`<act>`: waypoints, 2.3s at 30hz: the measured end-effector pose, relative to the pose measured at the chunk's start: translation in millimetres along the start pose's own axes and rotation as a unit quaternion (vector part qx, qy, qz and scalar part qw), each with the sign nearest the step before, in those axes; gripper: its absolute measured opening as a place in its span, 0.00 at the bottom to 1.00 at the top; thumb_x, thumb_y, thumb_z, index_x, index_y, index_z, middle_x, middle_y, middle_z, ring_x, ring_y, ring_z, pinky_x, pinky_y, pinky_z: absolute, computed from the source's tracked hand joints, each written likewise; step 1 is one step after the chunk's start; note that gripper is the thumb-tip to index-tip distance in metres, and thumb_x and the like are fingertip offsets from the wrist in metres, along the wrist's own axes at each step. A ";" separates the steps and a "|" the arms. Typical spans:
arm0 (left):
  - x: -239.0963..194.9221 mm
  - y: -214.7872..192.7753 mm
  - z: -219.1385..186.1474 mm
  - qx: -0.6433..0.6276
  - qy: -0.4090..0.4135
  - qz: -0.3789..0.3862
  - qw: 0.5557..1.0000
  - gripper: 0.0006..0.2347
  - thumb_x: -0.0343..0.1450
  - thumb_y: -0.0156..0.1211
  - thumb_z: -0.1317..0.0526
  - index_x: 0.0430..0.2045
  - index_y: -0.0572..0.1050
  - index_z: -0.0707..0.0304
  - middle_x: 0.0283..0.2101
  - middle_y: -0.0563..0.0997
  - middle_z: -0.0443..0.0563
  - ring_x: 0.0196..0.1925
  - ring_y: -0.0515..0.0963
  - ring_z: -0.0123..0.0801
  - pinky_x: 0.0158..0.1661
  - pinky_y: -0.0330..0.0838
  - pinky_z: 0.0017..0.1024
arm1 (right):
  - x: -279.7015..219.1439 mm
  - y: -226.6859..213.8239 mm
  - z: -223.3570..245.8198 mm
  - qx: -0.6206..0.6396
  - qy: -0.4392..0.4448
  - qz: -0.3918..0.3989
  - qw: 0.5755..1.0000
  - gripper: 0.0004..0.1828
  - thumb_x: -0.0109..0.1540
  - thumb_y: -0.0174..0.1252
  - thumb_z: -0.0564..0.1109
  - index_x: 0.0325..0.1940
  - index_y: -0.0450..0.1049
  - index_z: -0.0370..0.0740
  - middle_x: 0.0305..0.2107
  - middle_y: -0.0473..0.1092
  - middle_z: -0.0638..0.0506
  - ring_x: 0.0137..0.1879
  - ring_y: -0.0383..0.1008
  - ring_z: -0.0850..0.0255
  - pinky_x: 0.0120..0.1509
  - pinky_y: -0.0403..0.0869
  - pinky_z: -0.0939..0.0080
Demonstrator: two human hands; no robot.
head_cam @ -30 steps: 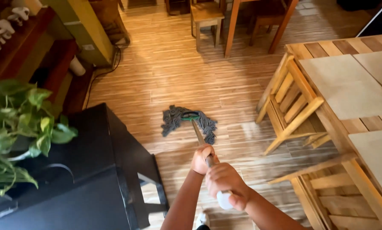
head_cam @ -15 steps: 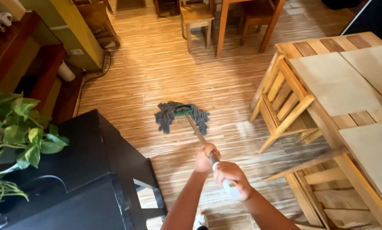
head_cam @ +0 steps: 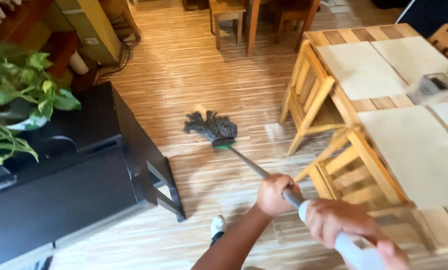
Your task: The person is mopping the tiled floor in a restaurant dining area, moving between tables and chairs.
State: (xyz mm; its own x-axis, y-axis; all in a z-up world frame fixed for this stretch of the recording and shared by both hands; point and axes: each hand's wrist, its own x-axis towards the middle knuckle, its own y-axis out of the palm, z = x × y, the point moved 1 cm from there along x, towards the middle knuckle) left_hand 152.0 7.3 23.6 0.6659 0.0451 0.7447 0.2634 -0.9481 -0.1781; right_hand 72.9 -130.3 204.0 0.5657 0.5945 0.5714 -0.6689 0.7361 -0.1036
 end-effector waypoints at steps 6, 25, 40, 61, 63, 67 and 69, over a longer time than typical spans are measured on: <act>-60.4 -2.2 -84.2 -0.011 0.003 0.019 1.000 0.08 0.63 0.66 0.67 0.19 0.69 0.61 0.21 0.76 0.54 0.25 0.79 0.47 0.30 0.75 0.39 | -46.0 23.7 41.3 0.048 -0.053 0.195 0.978 0.38 0.71 0.32 0.69 0.27 0.67 0.36 0.24 0.69 0.45 0.30 0.70 0.50 0.39 0.70 0.48; -208.4 -99.6 -241.0 -0.064 -0.005 0.054 0.996 0.09 0.62 0.65 0.68 0.17 0.68 0.61 0.20 0.72 0.54 0.24 0.76 0.48 0.29 0.72 0.39 | -262.1 168.9 52.4 -0.174 -0.027 0.248 0.953 0.08 0.69 0.51 0.42 0.36 0.68 0.38 0.34 0.73 0.51 0.42 0.79 0.58 0.54 0.78 0.60; -326.7 -177.6 -234.2 -0.108 0.028 0.075 0.991 0.08 0.59 0.60 0.72 0.18 0.67 0.62 0.20 0.73 0.54 0.22 0.76 0.47 0.26 0.71 0.38 | -250.5 362.8 69.1 -0.190 -0.162 0.123 0.961 0.17 0.69 0.51 0.51 0.30 0.69 0.41 0.28 0.72 0.50 0.36 0.78 0.53 0.44 0.76 0.53; -226.5 -96.4 -120.4 -0.078 0.049 0.106 0.990 0.08 0.60 0.63 0.70 0.19 0.67 0.62 0.21 0.73 0.54 0.24 0.76 0.49 0.27 0.71 0.40 | -170.5 237.7 47.6 -0.086 -0.105 0.053 0.989 0.34 0.71 0.38 0.69 0.27 0.70 0.42 0.23 0.73 0.50 0.30 0.77 0.52 0.46 0.72 0.52; -211.0 -80.2 -107.5 -0.081 0.053 0.104 0.990 0.08 0.60 0.64 0.70 0.19 0.67 0.62 0.20 0.73 0.54 0.23 0.76 0.48 0.27 0.72 0.39 | -165.1 212.5 39.1 -0.081 -0.105 0.051 0.990 0.34 0.71 0.37 0.69 0.27 0.70 0.42 0.23 0.74 0.50 0.31 0.78 0.52 0.47 0.73 0.52; -178.5 -50.9 -77.3 -0.086 0.054 0.104 0.989 0.09 0.60 0.65 0.70 0.19 0.67 0.62 0.19 0.73 0.54 0.22 0.75 0.48 0.25 0.71 0.39 | -150.5 162.4 15.9 -0.073 -0.108 0.061 0.990 0.35 0.70 0.38 0.69 0.26 0.71 0.42 0.22 0.73 0.49 0.30 0.78 0.51 0.45 0.73 0.52; -157.1 -34.6 -58.8 -0.085 0.057 0.099 0.990 0.10 0.60 0.66 0.70 0.18 0.67 0.62 0.19 0.73 0.54 0.22 0.75 0.48 0.25 0.70 0.39 | -139.3 134.2 4.3 -0.078 -0.112 0.069 0.988 0.34 0.70 0.38 0.69 0.26 0.72 0.42 0.22 0.73 0.49 0.29 0.77 0.51 0.45 0.73 0.52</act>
State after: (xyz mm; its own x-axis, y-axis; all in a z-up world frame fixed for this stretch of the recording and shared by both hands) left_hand -2.8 14.5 -49.4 0.6062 -0.1728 0.7763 0.0080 -0.9747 -0.2232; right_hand -97.7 -115.8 114.0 0.3415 0.6183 0.7079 -0.6396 0.7047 -0.3070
